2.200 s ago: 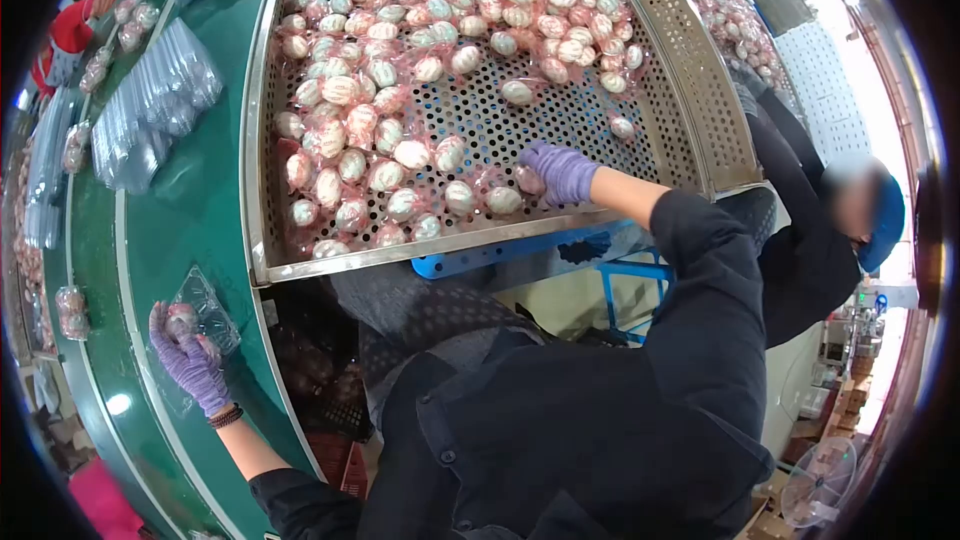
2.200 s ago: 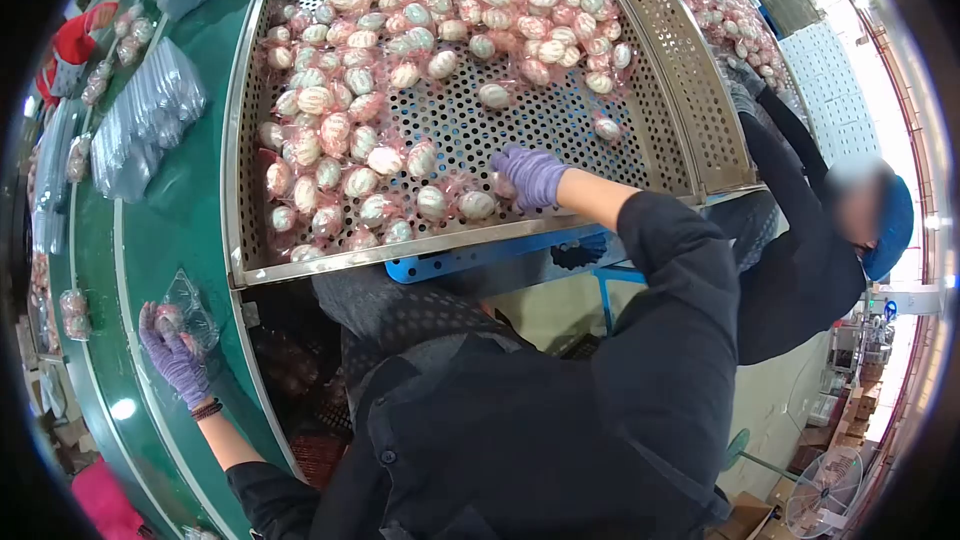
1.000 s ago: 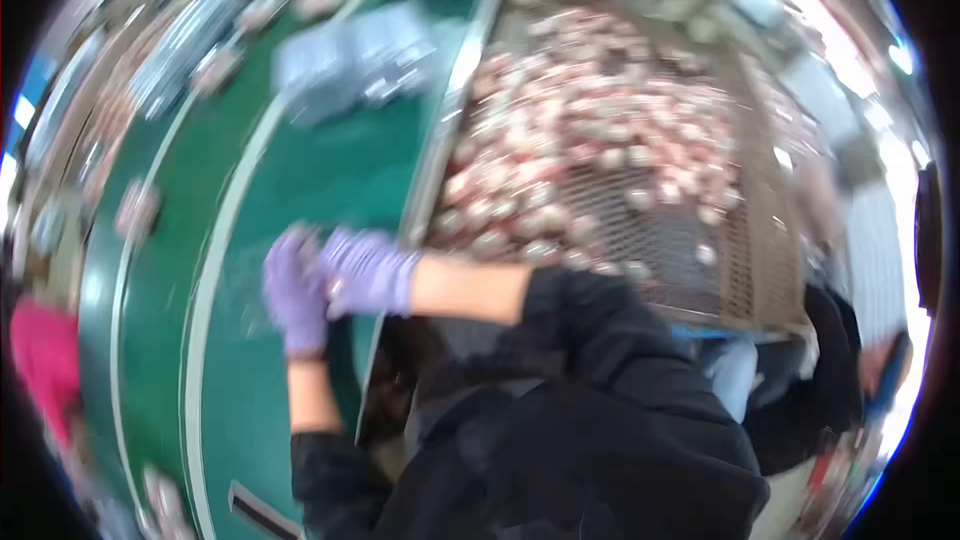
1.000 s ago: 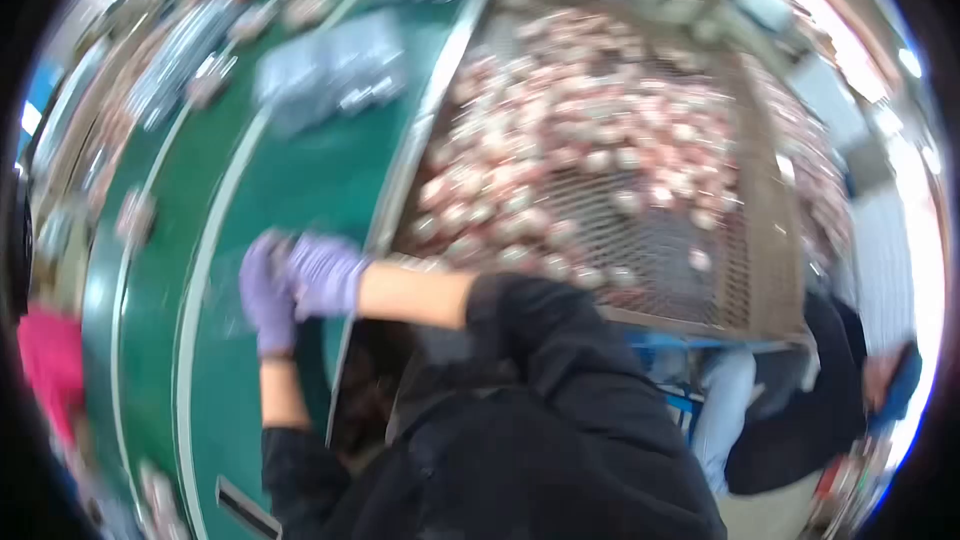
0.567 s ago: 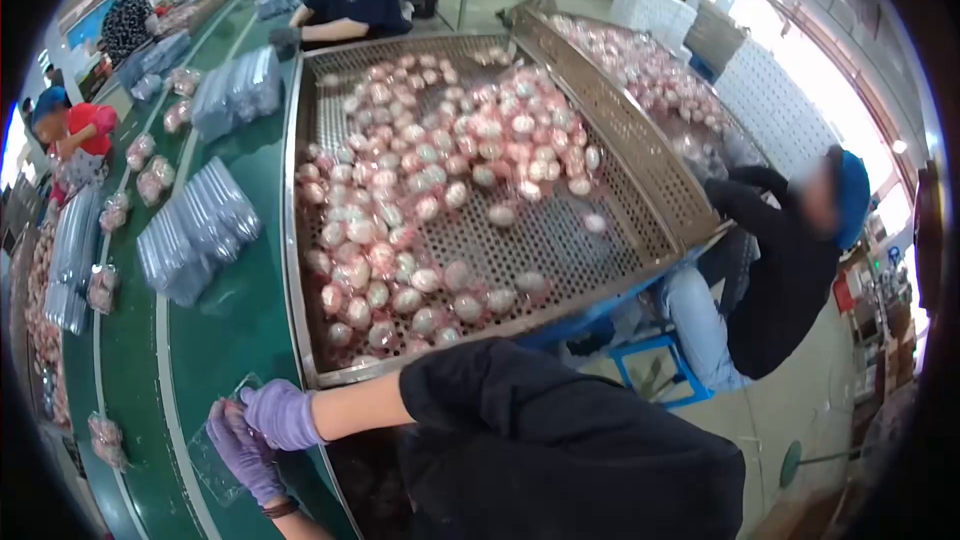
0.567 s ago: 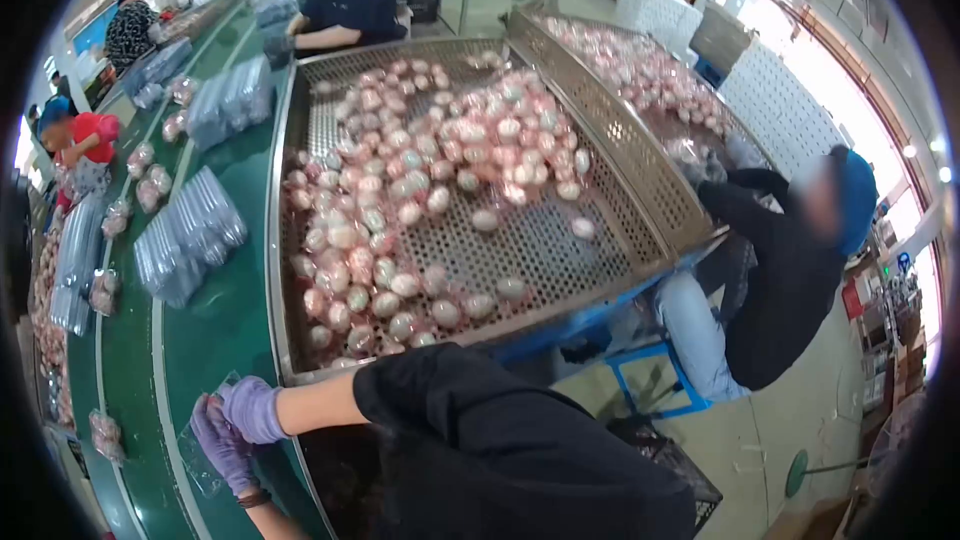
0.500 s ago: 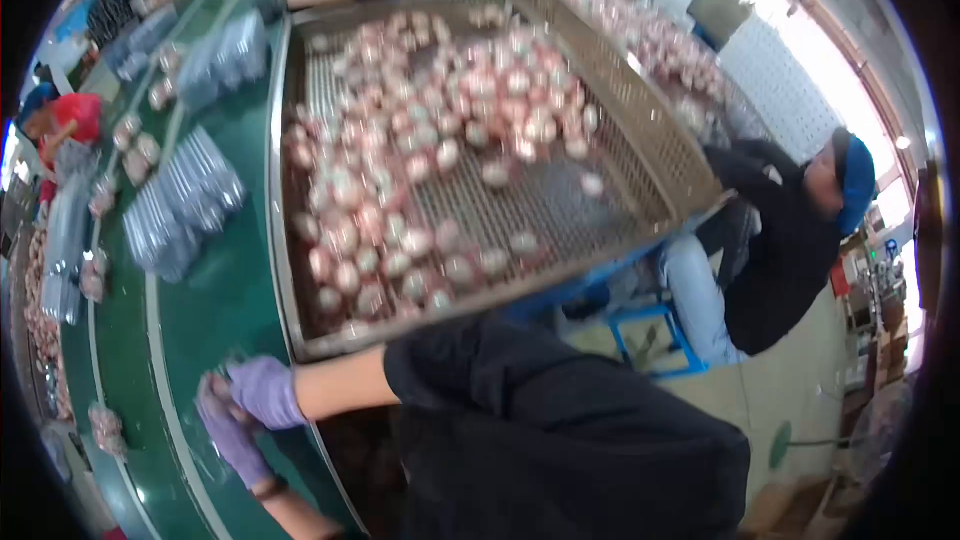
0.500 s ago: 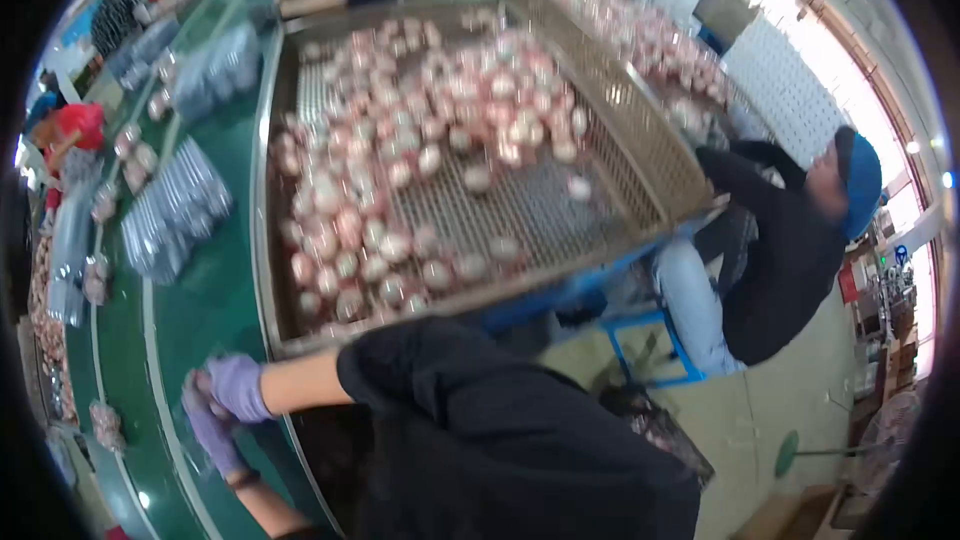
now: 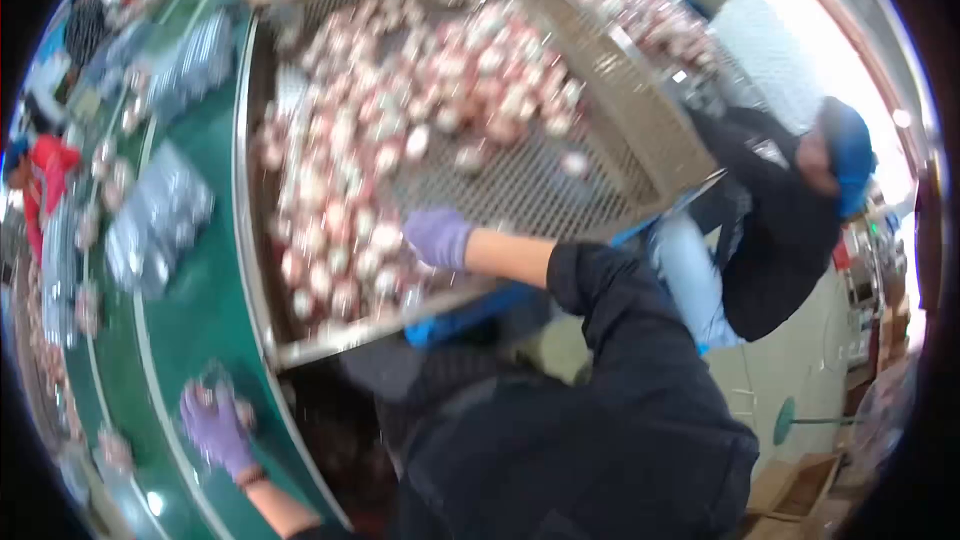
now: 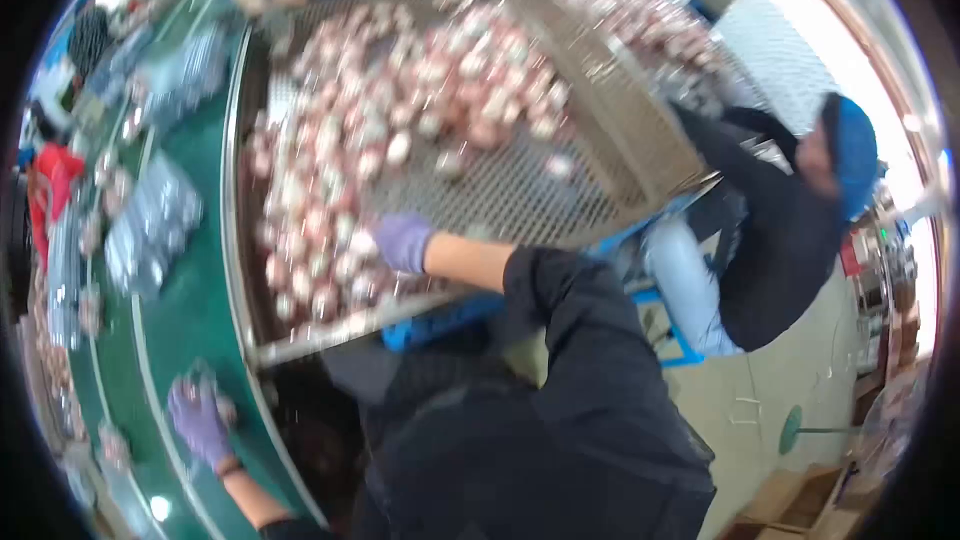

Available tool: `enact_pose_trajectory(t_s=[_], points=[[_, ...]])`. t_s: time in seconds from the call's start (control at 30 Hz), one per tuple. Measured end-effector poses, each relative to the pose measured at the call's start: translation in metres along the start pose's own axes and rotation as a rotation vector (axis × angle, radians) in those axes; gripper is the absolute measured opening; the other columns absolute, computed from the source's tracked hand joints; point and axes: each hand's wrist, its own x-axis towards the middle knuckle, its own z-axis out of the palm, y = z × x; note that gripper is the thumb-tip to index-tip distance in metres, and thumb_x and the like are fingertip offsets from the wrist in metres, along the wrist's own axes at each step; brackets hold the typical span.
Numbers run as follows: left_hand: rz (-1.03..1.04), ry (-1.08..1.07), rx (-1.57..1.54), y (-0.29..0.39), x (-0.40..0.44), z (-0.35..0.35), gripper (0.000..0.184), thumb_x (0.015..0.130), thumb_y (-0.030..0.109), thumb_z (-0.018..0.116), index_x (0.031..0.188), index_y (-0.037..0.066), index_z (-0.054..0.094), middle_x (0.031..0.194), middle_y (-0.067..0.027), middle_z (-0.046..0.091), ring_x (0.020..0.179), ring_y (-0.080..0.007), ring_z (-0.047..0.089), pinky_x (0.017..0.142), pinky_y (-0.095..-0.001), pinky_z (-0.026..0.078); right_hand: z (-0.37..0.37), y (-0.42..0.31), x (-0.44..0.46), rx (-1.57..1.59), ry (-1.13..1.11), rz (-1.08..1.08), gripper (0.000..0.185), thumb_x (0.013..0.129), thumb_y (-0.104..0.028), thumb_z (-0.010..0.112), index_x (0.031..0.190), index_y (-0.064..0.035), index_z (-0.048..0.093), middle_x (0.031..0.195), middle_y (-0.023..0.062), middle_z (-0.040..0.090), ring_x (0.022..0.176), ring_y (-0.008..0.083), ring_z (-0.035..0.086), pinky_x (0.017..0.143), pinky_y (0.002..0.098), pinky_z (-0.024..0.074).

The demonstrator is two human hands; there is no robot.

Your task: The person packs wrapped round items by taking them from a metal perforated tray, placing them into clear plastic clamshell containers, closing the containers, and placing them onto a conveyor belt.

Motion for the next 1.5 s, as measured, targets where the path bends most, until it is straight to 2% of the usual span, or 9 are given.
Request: enact_pose_trajectory(t_s=[0.13, 0.37, 0.67, 1.0, 1.03, 1.13, 1.2, 1.23, 1.5], points=[[-0.076, -0.037, -0.036, 0.003, 0.002, 0.002, 0.051, 0.080, 0.026, 0.063, 0.119, -0.004, 0.051, 0.121, -0.0210, 0.053, 0.112, -0.0348, 0.049, 0.096, -0.0399, 0.038, 0.019, 0.094, -0.028, -0.386, -0.553, -0.033, 0.027, 0.061, -0.024, 0.074, 0.086, -0.0127, 0.073, 0.090, 0.0091, 0.069, 0.085, 0.0251, 0.066, 0.073, 0.0365, 0.0528], [0.054, 0.037, 0.058, 0.029, -0.008, -0.023, 0.051, 0.079, 0.045, 0.064, 0.107, 0.002, 0.061, 0.107, -0.0177, 0.061, 0.098, -0.0341, 0.056, 0.085, -0.0435, 0.046, 0.061, 0.128, -0.050, -0.389, -0.598, 0.055, 0.030, 0.065, -0.025, 0.071, 0.091, -0.0113, 0.072, 0.092, 0.0069, 0.069, 0.084, 0.0245, 0.065, 0.071, 0.0366, 0.0524], [0.141, 0.024, 0.135, 0.017, -0.005, -0.026, 0.051, 0.078, 0.047, 0.065, 0.106, 0.005, 0.061, 0.103, -0.0158, 0.062, 0.095, -0.0335, 0.057, 0.083, -0.0439, 0.046, 0.104, 0.183, -0.069, 0.046, -0.881, 0.257, 0.076, 0.068, -0.062, 0.064, 0.120, -0.0073, 0.059, 0.115, 0.0108, 0.062, 0.106, 0.0292, 0.058, 0.090, 0.0417, 0.0440], [0.157, 0.039, 0.143, 0.014, -0.004, -0.023, 0.050, 0.079, 0.048, 0.063, 0.107, 0.008, 0.061, 0.105, -0.0140, 0.061, 0.095, -0.0321, 0.057, 0.082, -0.0437, 0.046, 0.026, 0.165, -0.080, 0.266, -0.535, 0.365, 0.046, 0.076, -0.038, 0.064, 0.111, -0.0089, 0.062, 0.103, 0.0121, 0.064, 0.091, 0.0250, 0.061, 0.074, 0.0364, 0.0494], [0.126, 0.023, 0.132, 0.015, -0.005, -0.024, 0.049, 0.079, 0.049, 0.063, 0.108, 0.010, 0.061, 0.106, -0.0154, 0.061, 0.097, -0.0316, 0.056, 0.083, -0.0431, 0.046, 0.056, 0.200, -0.061, 0.173, -0.237, -0.266, 0.025, 0.083, -0.024, 0.057, 0.101, -0.0076, 0.064, 0.096, 0.0128, 0.065, 0.085, 0.0244, 0.061, 0.072, 0.0337, 0.0492], [0.059, -0.037, -0.190, -0.009, -0.003, 0.002, 0.046, 0.082, 0.033, 0.056, 0.116, 0.002, 0.056, 0.125, -0.0151, 0.052, 0.116, -0.0328, 0.047, 0.097, -0.0429, 0.037, 0.025, 0.163, -0.048, 1.604, -0.023, 0.460, 0.028, 0.085, -0.040, 0.056, 0.090, -0.0137, 0.063, 0.074, 0.0004, 0.062, 0.070, 0.0116, 0.057, 0.063, 0.0287, 0.0474], [0.415, 0.052, 0.262, -0.008, -0.009, 0.000, 0.023, 0.081, 0.017, 0.055, 0.102, 0.011, 0.062, 0.125, -0.0093, 0.053, 0.118, -0.0291, 0.046, 0.098, -0.0399, 0.037, -0.035, 0.092, -0.042, 1.877, -0.104, 0.406, 0.033, 0.084, -0.048, 0.054, 0.093, -0.0169, 0.060, 0.079, 0.0003, 0.062, 0.070, 0.0130, 0.060, 0.059, 0.0267, 0.0491], [0.368, 0.044, 0.202, -0.005, -0.008, -0.001, 0.020, 0.078, 0.012, 0.055, 0.096, 0.013, 0.063, 0.125, -0.0083, 0.053, 0.117, -0.0282, 0.046, 0.100, -0.0374, 0.037, -0.022, 0.091, -0.022, 2.125, -0.455, 0.076, 0.033, 0.086, -0.044, 0.054, 0.098, -0.0131, 0.058, 0.088, 0.0052, 0.063, 0.075, 0.0171, 0.062, 0.064, 0.0309, 0.0521], [0.029, 0.161, -0.094, -0.008, -0.001, 0.010, 0.035, 0.085, 0.020, 0.050, 0.118, 0.009, 0.054, 0.107, -0.0124, 0.059, 0.100, -0.0296, 0.054, 0.089, -0.0398, 0.042, -0.025, -0.118, 0.057, 2.291, -0.876, -0.320, 0.046, 0.082, -0.026, 0.061, 0.120, -0.0019, 0.052, 0.116, 0.0131, 0.058, 0.107, 0.0274, 0.057, 0.100, 0.0472, 0.0395]])
